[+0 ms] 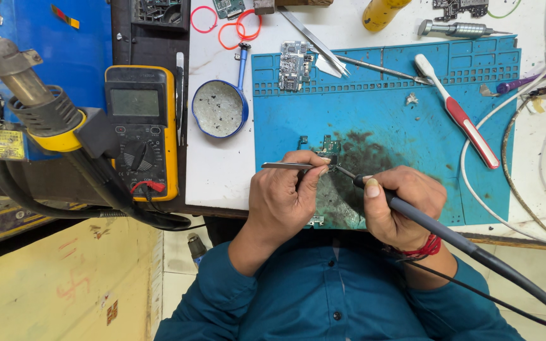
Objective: The person cleans a phone motherboard with a cotton swab, then uses a hot air gun to heat the board and removes a small component with tweezers. They then use a soldering iron to rework the board's contacts while steadying it with tweezers.
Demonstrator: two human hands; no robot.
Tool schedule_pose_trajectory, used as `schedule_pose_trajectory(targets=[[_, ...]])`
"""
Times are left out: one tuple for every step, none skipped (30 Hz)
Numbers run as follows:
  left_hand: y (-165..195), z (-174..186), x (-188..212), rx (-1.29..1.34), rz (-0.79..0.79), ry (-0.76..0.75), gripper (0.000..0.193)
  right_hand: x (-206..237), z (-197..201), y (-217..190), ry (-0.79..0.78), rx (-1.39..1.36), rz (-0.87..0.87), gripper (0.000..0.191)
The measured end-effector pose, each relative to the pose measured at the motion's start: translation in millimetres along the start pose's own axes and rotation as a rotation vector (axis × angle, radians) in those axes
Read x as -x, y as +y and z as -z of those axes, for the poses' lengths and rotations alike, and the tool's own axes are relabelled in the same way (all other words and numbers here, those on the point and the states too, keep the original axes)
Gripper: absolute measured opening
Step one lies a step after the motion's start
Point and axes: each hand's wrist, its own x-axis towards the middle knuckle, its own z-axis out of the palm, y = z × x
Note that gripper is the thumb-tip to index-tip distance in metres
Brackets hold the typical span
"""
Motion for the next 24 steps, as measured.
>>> schedule_pose_trajectory(targets=[[0.0, 0.0, 0.1, 0.004, 0.002, 0.000, 0.009, 0.0, 0.4, 0.1, -0.002, -0.002, -0.001, 0.012], [0.1, 0.2, 0.2, 0.003, -0.002, 0.001, 0.009, -0.1, 0.4, 0.0, -0.004, -0.005, -0.002, 0.011], [0.2, 0.2, 0.2, 0.002, -0.006, 0.004, 0.009, -0.1, 0.2, 0.1, -0.001, -0.002, -0.002, 0.011], [0.2, 0.1, 0.1, 0.001, -0.011, 0.006, 0.009, -0.3, 0.0, 0.3, 0.002, 0.000, -0.001, 0.011], [0.4, 0.1, 0.0, -0.001, -0.015, 0.009, 0.009, -0.3, -0.1, 0.3, 0.004, 0.003, -0.002, 0.011], [0.5, 0.3, 0.1, -0.003, -0.020, 0.012, 0.009, -0.2, -0.2, 0.2, 0.004, 0.001, -0.001, 0.011], [0.8, 0.4, 0.2, -0.005, -0.024, 0.015, 0.009, -0.1, -0.3, 0.2, 0.003, 0.000, -0.001, 0.011], [0.8, 0.6, 0.1, -0.005, -0.020, 0.011, 0.009, -0.2, -0.5, 0.2, 0.002, -0.003, 0.001, 0.011], [0.9, 0.7, -0.1, -0.005, -0.015, 0.008, 0.009, -0.1, -0.3, 0.2, 0.001, -0.002, -0.005, 0.011], [0.9, 0.8, -0.1, -0.004, -0.011, 0.006, 0.009, 0.2, -0.2, 0.0, 0.000, -0.001, -0.011, 0.011], [0.8, 0.8, -0.4, -0.004, -0.009, 0.006, 0.009, 0.3, -0.1, 0.0, 0.000, 0.001, -0.016, 0.011], [0.8, 0.9, -0.4, -0.004, -0.007, 0.005, 0.009, 0.3, -0.2, 0.0, 0.002, -0.004, -0.007, 0.011], [1.1, 0.9, -0.2, -0.004, -0.003, 0.002, 0.009, 0.4, -0.1, 0.1, 0.004, -0.009, 0.001, 0.012], [1.3, 1.1, 0.0, -0.002, -0.001, 0.001, 0.009, 0.4, -0.3, 0.0, 0.007, -0.015, 0.010, 0.012], [1.3, 1.2, 0.0, 0.000, 0.000, 0.001, 0.009, 0.4, -0.4, 0.0, 0.004, -0.011, 0.006, 0.012], [1.4, 1.2, -0.2, 0.001, 0.001, 0.002, 0.009, 0.4, -0.3, -0.1, 0.002, -0.008, 0.003, 0.012], [1.3, 1.3, -0.4, -0.003, 0.002, 0.000, 0.009, 0.3, -0.1, 0.0, -0.001, -0.004, 0.000, 0.012], [1.1, 1.7, -0.4, -0.007, 0.004, -0.001, 0.008, 0.4, -0.5, -0.2, 0.001, -0.004, -0.006, 0.012], [1.4, 1.3, -0.2, -0.009, 0.006, -0.002, 0.008, 0.7, -0.3, -0.5, 0.001, -0.003, -0.012, 0.011], [1.5, 1.1, -0.2, -0.011, 0.001, -0.001, 0.008, 0.6, -0.7, -0.4, 0.003, -0.004, -0.018, 0.011], [1.4, 0.9, -0.5, -0.016, -0.005, 0.001, 0.008, 0.0, -1.0, 0.2, 0.005, -0.003, -0.007, 0.012], [1.5, 1.2, 0.0, -0.019, -0.009, 0.002, 0.008, -0.2, -1.0, 0.4, 0.006, -0.002, 0.001, 0.013], [1.6, 1.2, 0.4, -0.016, -0.010, 0.004, 0.009, -0.2, -0.7, 0.5, 0.005, 0.000, 0.008, 0.013], [1.5, 0.9, 0.4, -0.013, -0.012, 0.006, 0.009, -0.1, -0.5, 0.3, 0.002, -0.003, 0.005, 0.013]])
